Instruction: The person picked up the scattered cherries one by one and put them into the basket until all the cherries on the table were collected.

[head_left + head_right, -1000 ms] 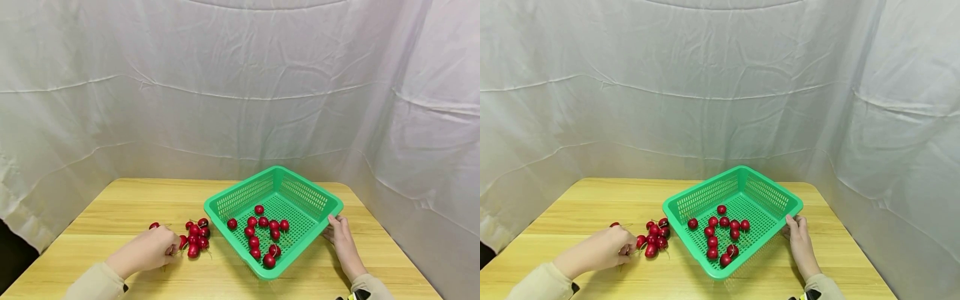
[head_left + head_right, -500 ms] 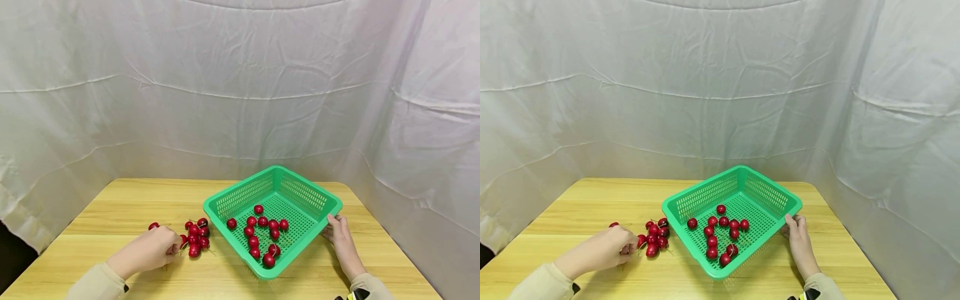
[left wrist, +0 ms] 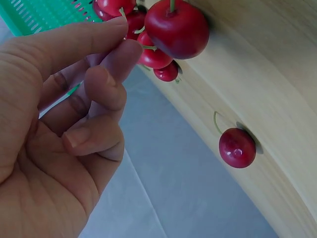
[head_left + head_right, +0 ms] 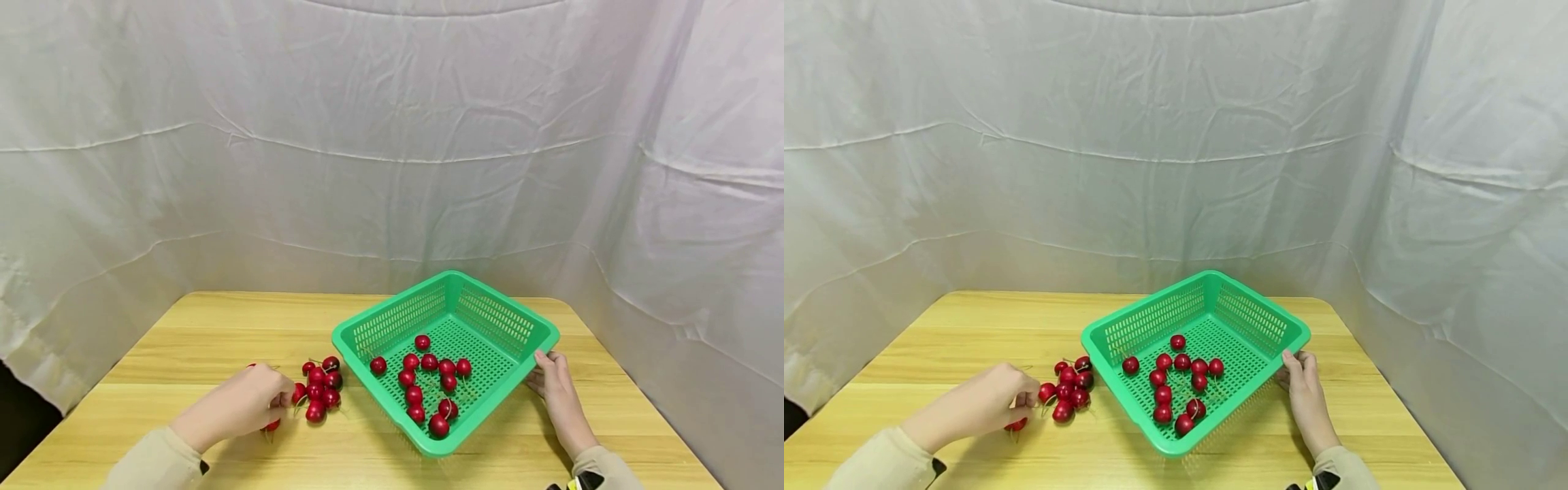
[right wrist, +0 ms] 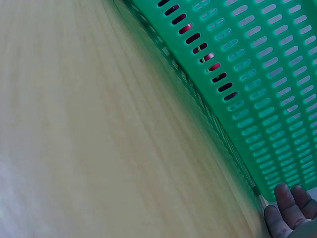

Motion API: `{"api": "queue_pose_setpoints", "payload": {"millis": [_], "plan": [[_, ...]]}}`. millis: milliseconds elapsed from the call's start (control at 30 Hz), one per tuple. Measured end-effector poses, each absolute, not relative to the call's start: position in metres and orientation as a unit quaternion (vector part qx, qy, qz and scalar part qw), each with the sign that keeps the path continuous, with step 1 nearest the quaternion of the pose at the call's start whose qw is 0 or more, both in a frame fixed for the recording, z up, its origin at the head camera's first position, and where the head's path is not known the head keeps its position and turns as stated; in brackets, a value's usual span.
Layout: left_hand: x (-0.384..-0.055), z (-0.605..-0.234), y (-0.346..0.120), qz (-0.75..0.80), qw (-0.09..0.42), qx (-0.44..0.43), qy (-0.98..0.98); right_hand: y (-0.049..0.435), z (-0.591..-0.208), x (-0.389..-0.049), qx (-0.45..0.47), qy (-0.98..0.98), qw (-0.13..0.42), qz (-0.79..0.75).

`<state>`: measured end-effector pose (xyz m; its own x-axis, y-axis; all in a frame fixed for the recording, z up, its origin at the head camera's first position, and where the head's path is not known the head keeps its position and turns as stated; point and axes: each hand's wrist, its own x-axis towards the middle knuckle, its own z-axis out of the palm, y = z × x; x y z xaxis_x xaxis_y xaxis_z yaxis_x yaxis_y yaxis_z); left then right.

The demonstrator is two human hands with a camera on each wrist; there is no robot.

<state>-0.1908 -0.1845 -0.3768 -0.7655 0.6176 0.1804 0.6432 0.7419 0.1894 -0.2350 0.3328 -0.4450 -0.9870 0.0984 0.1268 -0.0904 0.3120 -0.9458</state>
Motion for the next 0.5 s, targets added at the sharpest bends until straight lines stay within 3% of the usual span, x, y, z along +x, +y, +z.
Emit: {"api": "queue_pose_setpoints", "payload": {"millis": [500], "plan": [[-0.194,-0.364,-0.188,-0.148,0.054,-0.331,-0.930,0.333,-0.445,-0.236,-0.002,-0.807,0.083,0.585]]}}
